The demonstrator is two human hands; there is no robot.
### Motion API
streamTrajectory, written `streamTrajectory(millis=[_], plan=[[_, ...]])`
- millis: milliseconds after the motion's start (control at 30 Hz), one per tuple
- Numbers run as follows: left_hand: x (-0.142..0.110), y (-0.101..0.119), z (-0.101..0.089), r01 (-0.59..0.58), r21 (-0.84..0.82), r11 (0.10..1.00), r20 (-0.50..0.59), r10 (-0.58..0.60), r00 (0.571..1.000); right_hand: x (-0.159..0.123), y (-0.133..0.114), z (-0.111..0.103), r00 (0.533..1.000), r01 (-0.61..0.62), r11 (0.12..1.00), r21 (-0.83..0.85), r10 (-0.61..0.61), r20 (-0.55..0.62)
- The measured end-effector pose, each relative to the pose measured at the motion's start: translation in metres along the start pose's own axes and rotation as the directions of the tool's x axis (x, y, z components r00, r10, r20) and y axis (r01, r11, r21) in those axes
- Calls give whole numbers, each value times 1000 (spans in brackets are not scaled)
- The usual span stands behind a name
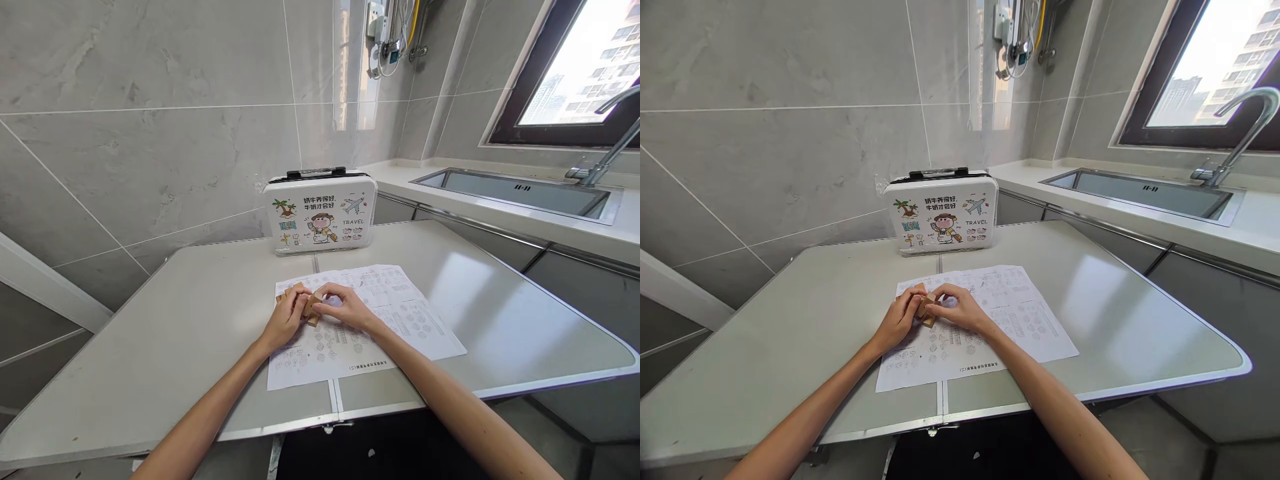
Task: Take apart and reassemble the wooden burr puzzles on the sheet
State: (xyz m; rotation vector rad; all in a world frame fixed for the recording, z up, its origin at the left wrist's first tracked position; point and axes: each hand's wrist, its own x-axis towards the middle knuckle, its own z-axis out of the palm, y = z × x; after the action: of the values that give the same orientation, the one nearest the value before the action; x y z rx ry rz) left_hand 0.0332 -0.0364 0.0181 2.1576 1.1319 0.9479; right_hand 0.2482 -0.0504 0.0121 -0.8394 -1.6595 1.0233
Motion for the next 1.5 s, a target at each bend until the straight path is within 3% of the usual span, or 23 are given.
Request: streamTrajectory(millis=[233,367,500,633,800,967,1267,1500], plan=[[0,2,-1,68,-34,997,-6,-68,998,1,4,1,996,90,995,-33,-90,15],[1,4,-1,119,-114,986,-43,-125,991,2,6,1,996,82,996,-23,-82,19],[2,5,-1,156,-161,975,-108,-174,979,5,6,-3,998,-22,997,78,26,-56],[2,1,0,174,-138,975,-147,-194,970,9,9,-7,964,-171,976,135,194,-180],[2,-7,-1,162,-47,986,-132,-167,977,10,18,-3,932,-280,947,155,307,-194],[1,-10,0,118,152,981,-72,-108,991,8,19,-1,914,-336,941,34,334,-232],[1,-13,4,14,234,972,3,-15,1000,8,16,-3,893,-378,924,-50,350,-283],[1,-14,5,-2,240,971,-31,10,999,8,13,-2,892,-393,917,-71,361,-272]])
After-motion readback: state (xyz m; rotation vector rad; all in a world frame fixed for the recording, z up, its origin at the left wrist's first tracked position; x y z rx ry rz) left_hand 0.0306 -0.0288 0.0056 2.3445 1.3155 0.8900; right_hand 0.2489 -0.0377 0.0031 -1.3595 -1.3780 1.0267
